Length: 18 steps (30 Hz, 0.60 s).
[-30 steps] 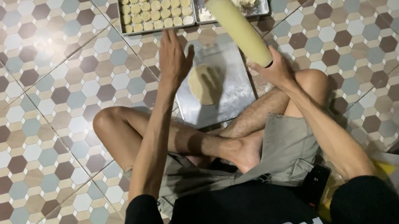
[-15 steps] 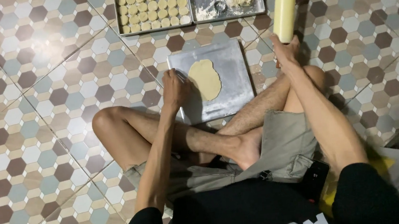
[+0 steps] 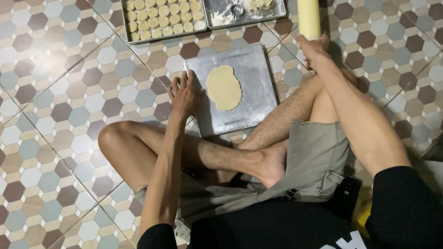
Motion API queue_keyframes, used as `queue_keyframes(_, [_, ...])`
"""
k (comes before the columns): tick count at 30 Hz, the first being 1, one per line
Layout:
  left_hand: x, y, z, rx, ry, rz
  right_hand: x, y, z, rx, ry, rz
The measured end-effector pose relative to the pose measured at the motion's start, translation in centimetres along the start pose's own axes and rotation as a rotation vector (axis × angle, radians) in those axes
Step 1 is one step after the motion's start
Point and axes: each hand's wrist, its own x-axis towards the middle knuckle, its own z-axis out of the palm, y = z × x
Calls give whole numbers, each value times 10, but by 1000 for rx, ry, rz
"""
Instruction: Rolling out dough and cutting it into small circular shapes for baking.
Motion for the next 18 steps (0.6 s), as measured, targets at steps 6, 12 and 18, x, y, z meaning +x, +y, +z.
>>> queue_keyframes(6, [1,-11,5,-2,-21,32,-13,-4,-7,-78,-69,20])
queue_keyframes(12, [-2,-15,-10,-3,-42,66,-26,-15,-8,-29,-47,16])
queue_keyframes(18, [12,-18,-5,43,-14,89,-25,9,2,-26,-52,35])
